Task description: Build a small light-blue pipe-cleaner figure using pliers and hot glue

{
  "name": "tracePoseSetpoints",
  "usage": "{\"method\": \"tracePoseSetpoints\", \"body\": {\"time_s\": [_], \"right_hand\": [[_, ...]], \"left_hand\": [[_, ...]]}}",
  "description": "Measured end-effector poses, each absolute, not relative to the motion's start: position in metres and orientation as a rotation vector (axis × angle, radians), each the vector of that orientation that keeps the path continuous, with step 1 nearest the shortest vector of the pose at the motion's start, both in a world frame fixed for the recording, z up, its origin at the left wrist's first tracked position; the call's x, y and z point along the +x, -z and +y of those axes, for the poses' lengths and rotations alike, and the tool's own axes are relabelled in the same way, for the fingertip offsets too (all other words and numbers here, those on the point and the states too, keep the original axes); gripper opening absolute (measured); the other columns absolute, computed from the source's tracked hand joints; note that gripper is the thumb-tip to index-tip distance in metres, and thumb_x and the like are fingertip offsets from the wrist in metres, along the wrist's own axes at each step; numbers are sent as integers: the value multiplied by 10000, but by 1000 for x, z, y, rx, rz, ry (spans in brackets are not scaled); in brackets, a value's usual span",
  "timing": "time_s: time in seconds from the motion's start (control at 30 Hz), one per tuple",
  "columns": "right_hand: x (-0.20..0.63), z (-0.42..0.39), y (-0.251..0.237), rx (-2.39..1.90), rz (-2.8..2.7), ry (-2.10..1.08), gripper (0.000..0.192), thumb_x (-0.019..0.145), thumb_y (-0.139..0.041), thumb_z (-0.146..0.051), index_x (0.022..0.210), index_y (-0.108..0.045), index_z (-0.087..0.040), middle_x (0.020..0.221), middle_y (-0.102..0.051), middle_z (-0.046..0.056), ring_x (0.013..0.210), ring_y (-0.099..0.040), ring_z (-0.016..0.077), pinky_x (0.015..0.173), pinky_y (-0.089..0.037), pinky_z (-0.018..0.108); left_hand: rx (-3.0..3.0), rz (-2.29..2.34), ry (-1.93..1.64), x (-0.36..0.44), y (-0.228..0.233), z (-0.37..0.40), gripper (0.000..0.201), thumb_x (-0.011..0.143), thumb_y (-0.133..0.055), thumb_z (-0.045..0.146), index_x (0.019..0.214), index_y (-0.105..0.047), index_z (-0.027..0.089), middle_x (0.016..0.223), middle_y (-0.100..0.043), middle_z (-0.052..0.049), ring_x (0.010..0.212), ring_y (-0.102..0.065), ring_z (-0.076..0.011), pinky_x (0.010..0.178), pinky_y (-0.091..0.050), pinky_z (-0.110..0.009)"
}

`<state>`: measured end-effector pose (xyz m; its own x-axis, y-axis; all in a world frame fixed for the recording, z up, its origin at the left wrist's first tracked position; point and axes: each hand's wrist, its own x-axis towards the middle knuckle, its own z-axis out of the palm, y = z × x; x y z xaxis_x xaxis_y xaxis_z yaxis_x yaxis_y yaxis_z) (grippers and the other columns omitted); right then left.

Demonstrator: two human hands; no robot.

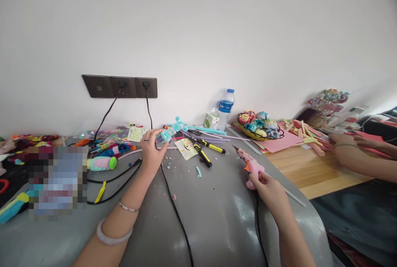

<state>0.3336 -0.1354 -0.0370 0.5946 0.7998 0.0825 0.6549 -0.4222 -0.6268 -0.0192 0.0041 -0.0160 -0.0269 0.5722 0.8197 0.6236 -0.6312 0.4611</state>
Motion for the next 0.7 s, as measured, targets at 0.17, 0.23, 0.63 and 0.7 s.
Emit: {"method": "tracePoseSetpoints", "body": {"time_s": [0.17,0.23,0.63,0.7], "right_hand": [[320,-138,43,-1806,-900,-369,320,693,-592,-528,660,-591,-210,576,-655,42,556,-612,213,546,-452,295],[315,-139,44,-1745,-847,-407,322,689,-625,-520,709,-614,-199,601,-674,48,566,-622,211,569,-480,299],[314,-140,52,-1785,-895,-363,413,732,-661,-595,815,-646,-191,675,-739,74,623,-684,235,625,-505,311],[315,-139,53,-1820,-914,-349,437,730,-654,-614,827,-659,-189,679,-747,84,639,-700,251,631,-508,317]], "left_hand": [[-2154,-1371,1858,-24,20,11,346,833,-630,181,1176,-592,211,1128,-642,-107,1110,-604,-286,967,-481,-455],[-2157,-1407,1884,-26,22,13,356,832,-630,180,1185,-590,201,1146,-636,-115,1125,-600,-286,970,-485,-453],[-2167,-1407,1885,-24,23,13,333,821,-640,178,1149,-595,212,1100,-656,-87,1066,-629,-259,928,-519,-422],[-2161,-1411,1891,-24,23,13,333,818,-641,174,1145,-596,215,1099,-654,-86,1065,-628,-259,934,-518,-423]]}}
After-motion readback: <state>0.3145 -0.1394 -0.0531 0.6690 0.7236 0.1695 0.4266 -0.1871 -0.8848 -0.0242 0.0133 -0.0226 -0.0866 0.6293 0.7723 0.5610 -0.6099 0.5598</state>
